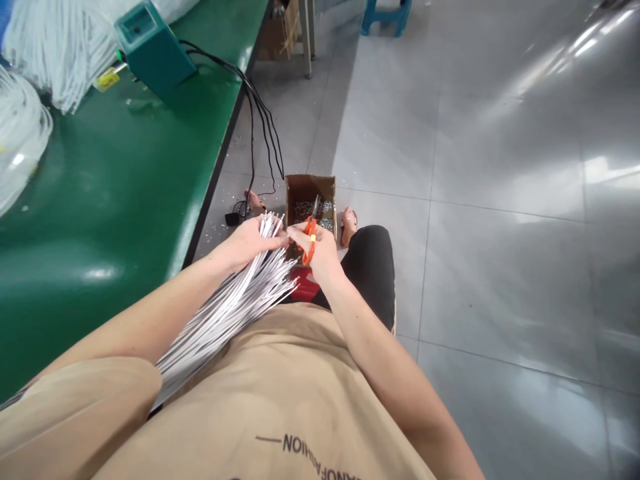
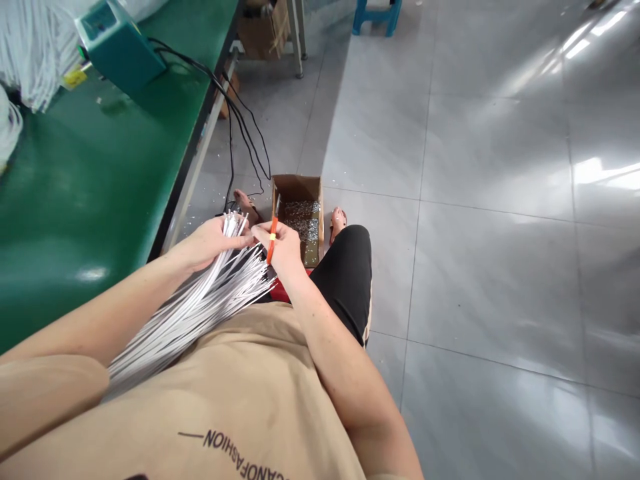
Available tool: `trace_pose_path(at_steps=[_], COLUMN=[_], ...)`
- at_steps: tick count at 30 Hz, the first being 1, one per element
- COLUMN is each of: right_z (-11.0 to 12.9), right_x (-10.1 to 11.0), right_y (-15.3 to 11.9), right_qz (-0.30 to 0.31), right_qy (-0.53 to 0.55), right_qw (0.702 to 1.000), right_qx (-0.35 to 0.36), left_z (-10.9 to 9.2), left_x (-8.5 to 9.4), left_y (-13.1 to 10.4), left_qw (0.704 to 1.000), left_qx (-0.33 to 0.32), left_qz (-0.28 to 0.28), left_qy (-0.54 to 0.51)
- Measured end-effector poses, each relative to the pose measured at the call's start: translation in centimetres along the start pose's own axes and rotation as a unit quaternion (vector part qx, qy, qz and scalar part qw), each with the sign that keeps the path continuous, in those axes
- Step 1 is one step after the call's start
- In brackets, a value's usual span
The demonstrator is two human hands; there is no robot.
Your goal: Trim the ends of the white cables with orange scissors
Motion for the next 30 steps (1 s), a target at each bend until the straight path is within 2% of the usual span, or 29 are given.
trace_pose_path(at_steps=[2,3,5,7,8,13,16,18,20,23,26,28,30], right_z=[-0.6,-0.8,-0.4,0.7,1.2,2.4,2.1,1.3,0.6,0.2,0.3,0.1,-0.6], right_x=[0.9,1.4,2.3,2.7,2.6,0.5,0.0,0.0,-0.2,-1.3,-1.9,-0.9,0.8], right_y=[-0.1,-0.2,-0.5,-0.6,-0.6,0.8,1.3,1.3,1.0,0.4,-0.1,-0.1,-0.1], right_qz=[-0.057,-0.085,-0.131,-0.149,-0.144,-0.036,-0.025,-0.029,-0.019,0.037,0.086,0.063,0.010], right_qy=[-0.022,-0.037,-0.079,-0.112,-0.122,-0.143,-0.171,-0.126,-0.030,0.097,0.125,0.088,-0.013], right_qw=[0.998,0.996,0.988,0.979,0.978,0.984,0.981,0.991,0.999,0.994,0.987,0.993,0.998], right_qx=[-0.002,0.001,0.033,0.079,0.093,0.104,0.090,0.047,0.005,-0.043,-0.055,-0.051,-0.057], left_z=[-0.1,-0.3,-0.6,-0.7,-0.7,-0.7,-0.7,-0.7,-0.6,-0.5,-0.5,-0.5,-0.6], left_x=[-0.3,-0.2,0.6,1.3,1.3,1.1,0.9,0.6,0.4,0.6,0.2,0.0,0.0], left_y=[-0.2,-0.4,-0.5,-0.5,-0.4,-0.1,-0.1,-0.2,-0.2,-0.2,-0.4,-0.4,-0.5], left_qw=[0.999,0.999,0.999,1.000,1.000,0.998,0.999,1.000,1.000,0.997,0.995,0.993,0.993], left_qx=[0.022,0.028,0.032,0.024,0.019,-0.011,-0.015,-0.015,-0.017,-0.023,-0.024,-0.016,-0.016], left_qz=[0.041,0.043,0.012,-0.017,-0.019,-0.015,-0.008,0.008,0.006,-0.030,-0.038,-0.036,-0.038], left_qy=[-0.010,-0.012,-0.007,0.001,0.002,0.066,0.051,0.019,-0.025,-0.066,-0.089,-0.109,-0.114])
Point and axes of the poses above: each hand's wrist, its own y-axis towards the middle knuckle, its own x-axis out of the back of the hand, z = x × y, the point moved 9 cm from there along y, towards the middle knuckle, and after that the axes turned 15 degrees about -y, right-handed, at the moved point
